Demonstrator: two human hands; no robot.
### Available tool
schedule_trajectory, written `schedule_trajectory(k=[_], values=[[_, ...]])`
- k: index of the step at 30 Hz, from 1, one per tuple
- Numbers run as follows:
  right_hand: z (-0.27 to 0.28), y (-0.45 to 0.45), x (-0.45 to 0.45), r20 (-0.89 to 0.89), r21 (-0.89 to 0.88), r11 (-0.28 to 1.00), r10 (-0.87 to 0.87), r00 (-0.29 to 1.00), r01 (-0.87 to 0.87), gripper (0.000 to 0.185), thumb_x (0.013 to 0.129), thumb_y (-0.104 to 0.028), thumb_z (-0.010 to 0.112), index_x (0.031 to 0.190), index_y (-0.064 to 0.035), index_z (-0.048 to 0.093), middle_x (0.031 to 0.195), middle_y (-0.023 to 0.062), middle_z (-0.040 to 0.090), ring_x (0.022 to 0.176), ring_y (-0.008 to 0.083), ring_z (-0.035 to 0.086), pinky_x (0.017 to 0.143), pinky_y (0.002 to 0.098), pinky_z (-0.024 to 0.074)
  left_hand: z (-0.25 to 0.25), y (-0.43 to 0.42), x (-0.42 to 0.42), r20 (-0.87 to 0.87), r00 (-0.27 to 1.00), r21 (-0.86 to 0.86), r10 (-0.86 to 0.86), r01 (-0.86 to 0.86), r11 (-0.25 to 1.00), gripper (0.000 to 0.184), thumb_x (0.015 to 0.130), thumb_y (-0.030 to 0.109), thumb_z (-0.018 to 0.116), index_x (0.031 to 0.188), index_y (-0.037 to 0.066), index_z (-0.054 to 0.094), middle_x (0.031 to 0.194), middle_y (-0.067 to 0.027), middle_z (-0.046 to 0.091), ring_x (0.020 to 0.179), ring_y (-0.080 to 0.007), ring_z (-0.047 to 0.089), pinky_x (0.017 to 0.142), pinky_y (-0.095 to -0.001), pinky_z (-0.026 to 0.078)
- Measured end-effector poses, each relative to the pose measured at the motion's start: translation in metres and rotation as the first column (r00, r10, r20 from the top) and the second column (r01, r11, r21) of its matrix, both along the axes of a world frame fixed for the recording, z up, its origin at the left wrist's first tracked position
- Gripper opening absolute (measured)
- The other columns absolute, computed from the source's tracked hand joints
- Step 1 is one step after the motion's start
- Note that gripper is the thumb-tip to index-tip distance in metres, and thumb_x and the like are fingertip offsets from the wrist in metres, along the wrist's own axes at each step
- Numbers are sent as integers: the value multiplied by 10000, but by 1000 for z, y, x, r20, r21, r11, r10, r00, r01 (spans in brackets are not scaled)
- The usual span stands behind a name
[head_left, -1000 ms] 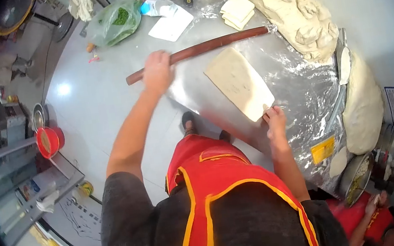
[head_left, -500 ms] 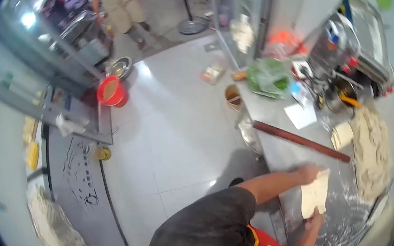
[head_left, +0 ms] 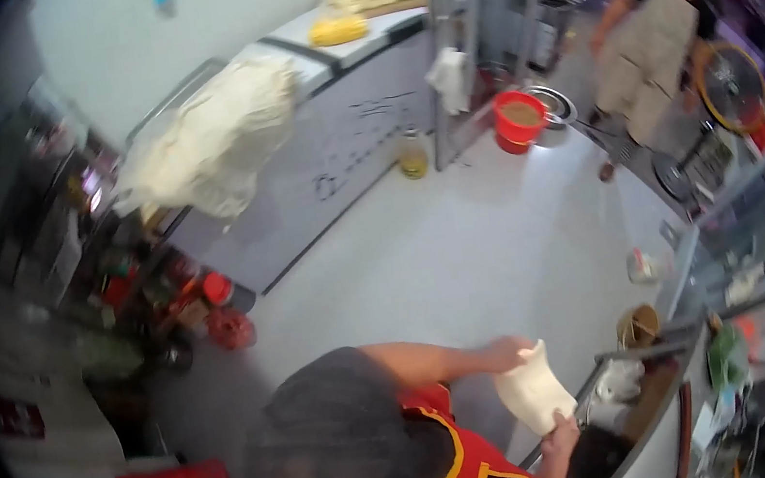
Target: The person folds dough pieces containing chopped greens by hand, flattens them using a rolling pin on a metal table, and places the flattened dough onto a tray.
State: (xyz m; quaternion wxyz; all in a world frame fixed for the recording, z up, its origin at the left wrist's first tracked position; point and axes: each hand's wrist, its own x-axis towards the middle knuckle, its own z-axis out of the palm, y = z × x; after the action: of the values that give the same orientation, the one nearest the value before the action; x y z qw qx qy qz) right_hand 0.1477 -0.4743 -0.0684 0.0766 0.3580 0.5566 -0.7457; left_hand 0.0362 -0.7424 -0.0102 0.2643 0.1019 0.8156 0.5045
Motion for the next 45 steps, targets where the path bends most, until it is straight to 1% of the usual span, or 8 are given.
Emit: schedule_trajectory(k=[15,21,22,23,26,30,33,45], values=[[162,-702,-306,-423,101,508,800,425,-855,211,900,-58,563,1091,28,584,1007,72,654,855,148,630,752,291,518,137,-683,-24,25,383,381,923,-858,346,338,882,107,668,1185,-32,615,1021,-99,697,860,-140,655,750,-292,530],[277,-1028,-399,-504,95,335,828,245,-937,179,889,-75,577,1039,5,634,958,79,656,840,179,634,724,323,525,203,-947,-42,-299,0,557,954,-812,174,258,894,164,661,1092,0,642,942,-63,688,801,-135,641,730,-303,530],[286,-1077,-431,-494,638,283,864,-100,-716,97,881,-81,585,939,-15,628,839,60,621,730,180,611,657,331,511,251,-963,-38,-184,17,614,983,-779,128,275,901,189,666,1104,7,631,970,-58,690,814,-132,653,740,-294,542],[299,-1133,-450,-645,1,342,718,261,-940,73,870,-81,594,906,-22,616,814,56,602,707,163,596,634,318,499,269,-997,-44,-188,23,615,982,-777,136,289,907,220,658,1105,12,622,988,-52,680,832,-133,641,754,-291,530],[357,-1199,-442,-762,291,690,586,276,-663,369,852,-77,598,1193,50,537,868,96,637,674,146,585,632,279,489,289,-1085,-51,-151,-37,560,988,-827,55,355,919,291,635,1144,17,601,1032,-40,652,892,-128,604,794,-276,492],[322,-1168,-408,-730,476,477,683,-30,-739,381,905,-148,597,1227,41,520,897,93,637,733,150,618,687,272,505,262,-1115,-46,-238,-303,533,923,-835,-137,434,913,346,631,1183,10,584,1050,-31,616,940,-107,552,828,-261,445],[272,-1068,-380,-557,696,298,799,-228,-653,317,946,-169,570,1217,-7,535,904,51,620,750,121,606,680,255,503,253,-1104,-37,-356,5,331,934,-935,131,434,908,336,638,1181,2,595,1005,-30,623,907,-115,558,810,-263,450],[113,-657,-248,-98,324,864,436,894,-386,237,923,-84,531,1139,1,576,917,106,671,751,163,646,678,290,538,240,-773,-235,-541,835,33,102,-100,994,362,905,308,602,1105,7,624,940,-151,672,877,-248,641,797,-352,495]])
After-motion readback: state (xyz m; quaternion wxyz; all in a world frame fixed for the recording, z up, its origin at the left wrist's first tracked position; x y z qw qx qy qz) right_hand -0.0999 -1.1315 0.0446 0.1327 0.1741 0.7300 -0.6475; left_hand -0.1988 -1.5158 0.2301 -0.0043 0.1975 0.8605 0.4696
